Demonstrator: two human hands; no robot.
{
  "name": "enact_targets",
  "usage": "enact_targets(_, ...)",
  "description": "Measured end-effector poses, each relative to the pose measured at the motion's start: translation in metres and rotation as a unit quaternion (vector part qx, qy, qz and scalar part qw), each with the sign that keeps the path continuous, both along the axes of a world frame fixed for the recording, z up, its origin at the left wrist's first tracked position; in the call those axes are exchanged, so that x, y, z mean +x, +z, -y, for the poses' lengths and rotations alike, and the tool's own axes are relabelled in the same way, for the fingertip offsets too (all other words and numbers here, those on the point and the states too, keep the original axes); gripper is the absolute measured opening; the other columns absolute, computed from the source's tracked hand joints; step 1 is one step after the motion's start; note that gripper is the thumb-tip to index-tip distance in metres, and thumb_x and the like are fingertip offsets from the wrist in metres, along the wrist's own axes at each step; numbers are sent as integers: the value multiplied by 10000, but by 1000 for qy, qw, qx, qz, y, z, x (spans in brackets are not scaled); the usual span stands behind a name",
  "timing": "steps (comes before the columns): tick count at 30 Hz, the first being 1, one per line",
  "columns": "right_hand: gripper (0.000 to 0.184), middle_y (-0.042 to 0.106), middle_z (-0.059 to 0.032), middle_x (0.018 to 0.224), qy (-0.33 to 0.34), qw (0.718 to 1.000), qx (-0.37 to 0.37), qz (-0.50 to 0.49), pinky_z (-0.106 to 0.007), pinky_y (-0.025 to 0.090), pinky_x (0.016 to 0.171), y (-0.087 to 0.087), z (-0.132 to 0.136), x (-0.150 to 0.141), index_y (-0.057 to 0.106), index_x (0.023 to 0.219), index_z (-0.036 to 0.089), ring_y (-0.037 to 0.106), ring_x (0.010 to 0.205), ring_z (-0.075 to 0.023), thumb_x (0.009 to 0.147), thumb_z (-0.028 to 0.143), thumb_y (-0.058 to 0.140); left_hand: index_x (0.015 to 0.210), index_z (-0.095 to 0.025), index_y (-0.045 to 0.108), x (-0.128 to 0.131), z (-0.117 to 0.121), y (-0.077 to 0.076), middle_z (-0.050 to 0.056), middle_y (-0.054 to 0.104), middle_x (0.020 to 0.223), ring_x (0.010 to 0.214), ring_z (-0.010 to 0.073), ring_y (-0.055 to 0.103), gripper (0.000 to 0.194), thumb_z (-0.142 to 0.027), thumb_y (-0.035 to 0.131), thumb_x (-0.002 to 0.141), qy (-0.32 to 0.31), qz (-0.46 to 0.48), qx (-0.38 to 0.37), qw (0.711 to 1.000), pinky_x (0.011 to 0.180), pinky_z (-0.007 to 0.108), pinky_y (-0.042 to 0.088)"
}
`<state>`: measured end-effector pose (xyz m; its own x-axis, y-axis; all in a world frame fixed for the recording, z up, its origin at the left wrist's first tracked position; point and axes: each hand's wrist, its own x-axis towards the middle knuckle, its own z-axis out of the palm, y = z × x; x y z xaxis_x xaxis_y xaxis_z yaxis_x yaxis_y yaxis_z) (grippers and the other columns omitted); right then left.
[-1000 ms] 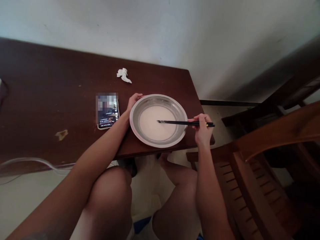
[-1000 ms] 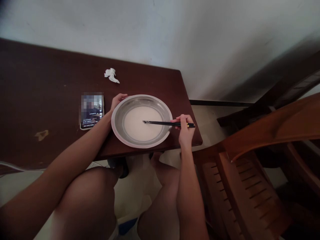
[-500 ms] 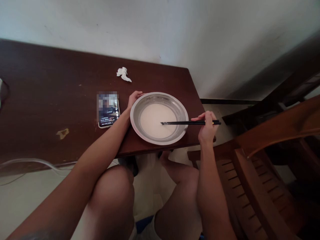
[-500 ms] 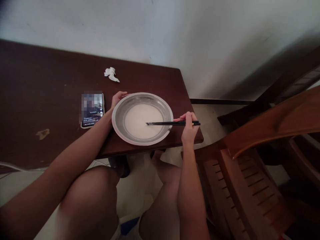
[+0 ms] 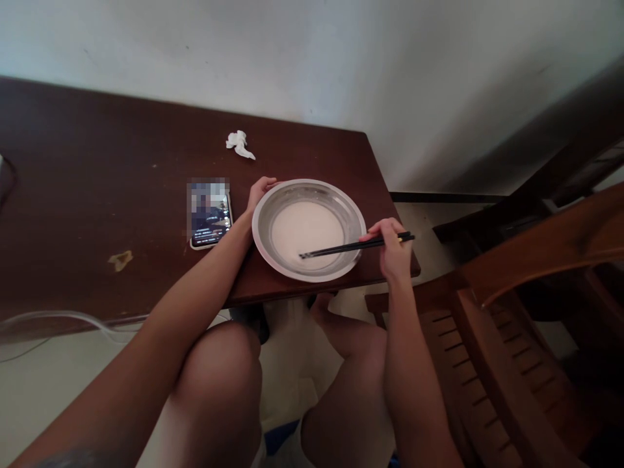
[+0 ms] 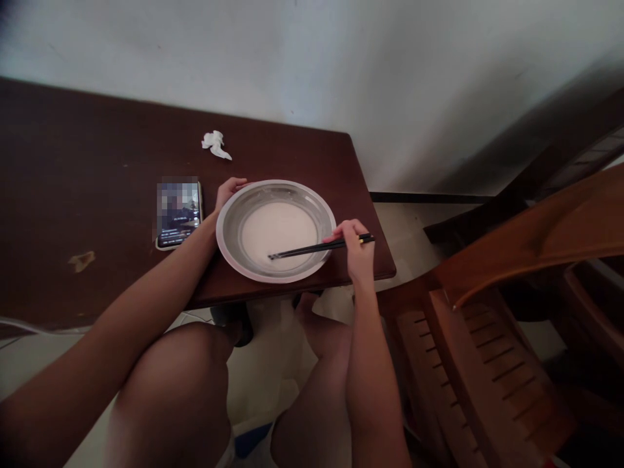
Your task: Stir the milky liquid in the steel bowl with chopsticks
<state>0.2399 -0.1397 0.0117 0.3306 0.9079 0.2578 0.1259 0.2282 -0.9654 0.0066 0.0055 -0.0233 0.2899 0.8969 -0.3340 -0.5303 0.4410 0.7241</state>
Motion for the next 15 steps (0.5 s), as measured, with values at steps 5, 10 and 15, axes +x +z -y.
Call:
enact_targets(5, 249, 676, 31, 621, -25, 995, 29, 92, -269, 499, 700, 3, 2, -3, 634, 701, 202, 673, 659, -127, 837, 384, 530, 564, -204, 530, 0, 1, 0, 5, 532, 436, 671, 194, 650, 275, -235, 368, 784, 1, -2, -6, 1000, 695, 280, 514)
enact_targets(10, 287, 590, 66, 476, -21, 1000, 6, 5, -254, 493, 567, -1, 2, 1, 581, 650, 205, 625, 472, -118, 850, 393, 499, 532, -207, 508, -1, 0, 0, 3, 527, 426, 599, 177, 623, 305, -226, 356, 796, -5, 7, -10, 1000, 658, 273, 504)
enact_targets(15, 253, 670, 33, 611, -14, 997, 12, 80, -261, 510, 679, 0, -1, -6, 629, 680, 202, 676, 649, -126, 829, 384, 535, 537, -196, 507, -2, 2, 3, -8, 540, 431, 430, 125, 506, 303, -215, 355, 798, 3, 0, -17, 1000, 546, 245, 468)
